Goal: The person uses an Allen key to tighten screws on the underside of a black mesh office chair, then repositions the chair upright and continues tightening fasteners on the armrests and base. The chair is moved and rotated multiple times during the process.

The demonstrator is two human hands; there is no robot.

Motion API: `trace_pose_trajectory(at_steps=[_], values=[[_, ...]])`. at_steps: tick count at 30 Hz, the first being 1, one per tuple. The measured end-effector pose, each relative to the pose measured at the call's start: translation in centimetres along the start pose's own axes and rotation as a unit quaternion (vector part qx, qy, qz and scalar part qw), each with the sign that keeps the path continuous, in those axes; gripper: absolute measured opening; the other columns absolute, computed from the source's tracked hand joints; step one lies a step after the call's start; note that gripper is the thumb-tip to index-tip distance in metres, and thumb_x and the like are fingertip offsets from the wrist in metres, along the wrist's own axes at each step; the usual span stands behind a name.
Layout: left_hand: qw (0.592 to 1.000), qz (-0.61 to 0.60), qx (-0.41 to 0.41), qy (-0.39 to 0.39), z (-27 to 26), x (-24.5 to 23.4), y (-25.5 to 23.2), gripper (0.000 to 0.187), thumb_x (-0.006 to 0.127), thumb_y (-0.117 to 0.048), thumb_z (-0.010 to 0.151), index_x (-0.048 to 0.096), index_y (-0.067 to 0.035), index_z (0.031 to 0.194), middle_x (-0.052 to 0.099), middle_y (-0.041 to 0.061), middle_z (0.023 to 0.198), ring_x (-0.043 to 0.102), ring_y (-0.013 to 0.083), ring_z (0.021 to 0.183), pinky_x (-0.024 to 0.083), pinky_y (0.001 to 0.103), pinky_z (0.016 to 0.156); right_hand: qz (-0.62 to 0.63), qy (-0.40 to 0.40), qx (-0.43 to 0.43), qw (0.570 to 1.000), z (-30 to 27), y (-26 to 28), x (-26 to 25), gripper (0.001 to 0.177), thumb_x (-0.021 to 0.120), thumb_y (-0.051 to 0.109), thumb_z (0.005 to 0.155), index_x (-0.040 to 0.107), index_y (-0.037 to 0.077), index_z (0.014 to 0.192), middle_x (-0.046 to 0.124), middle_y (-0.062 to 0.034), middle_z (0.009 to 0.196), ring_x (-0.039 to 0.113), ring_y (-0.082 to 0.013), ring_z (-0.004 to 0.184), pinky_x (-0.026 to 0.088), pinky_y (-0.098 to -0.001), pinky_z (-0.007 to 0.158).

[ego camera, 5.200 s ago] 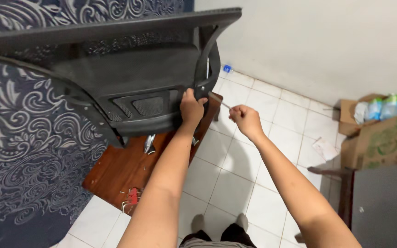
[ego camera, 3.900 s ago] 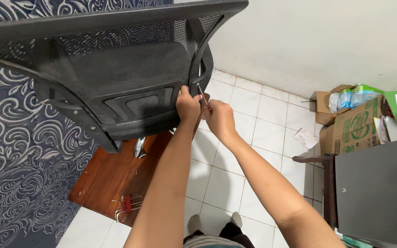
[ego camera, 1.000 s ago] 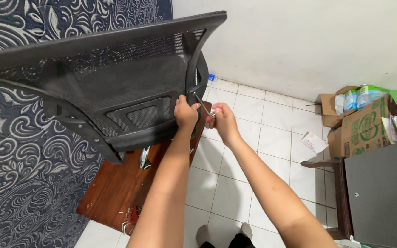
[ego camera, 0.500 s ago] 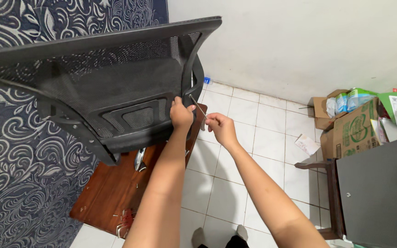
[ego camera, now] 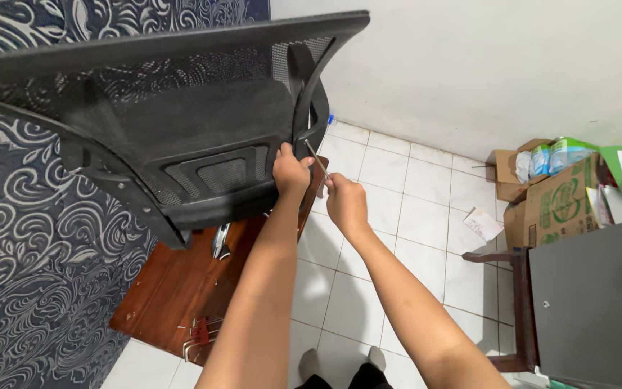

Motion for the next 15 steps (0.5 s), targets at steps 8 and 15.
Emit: trace_pose_trajectory(at_steps=[8,15], values=[[0.999,-0.013,0.019,-0.024,0.4,0.4,0.4,0.046,0.084,-0.02,0.081,0.056,0.0,0.112,0.063,0.021,0.116,0.062,0.0435,0.107,0.051,0.048,0.09,0.359,0.079,0.283,0.886,-1.5,-3.1,4.7,0.027,0.047,0.016,0.106,0.062,0.002,0.089,0.063,-0.0045,0.075,0.056,-0.0111,0.054,0.048,-0.0286,0.05],[0.995,-0.04,0.087,-0.014,-2.7,0.2,-0.4,0.076,0.074,-0.002,0.081,0.039,0.005,0.148,0.053,0.025,0.136,0.057,0.0425,0.12,0.048,0.044,0.098,0.374,0.109,0.288,0.875,-4.1,-4.9,2.9,0.028,0.045,0.019,0.107,0.062,0.004,0.091,0.067,-0.0027,0.078,0.062,-0.0102,0.06,0.053,-0.0267,0.056]])
Point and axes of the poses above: each hand's wrist, its own z-axis towards the middle knuckle, its own x-axis out of the palm, y = z × x, the point moved 8 cm from there along z, towards the middle knuckle
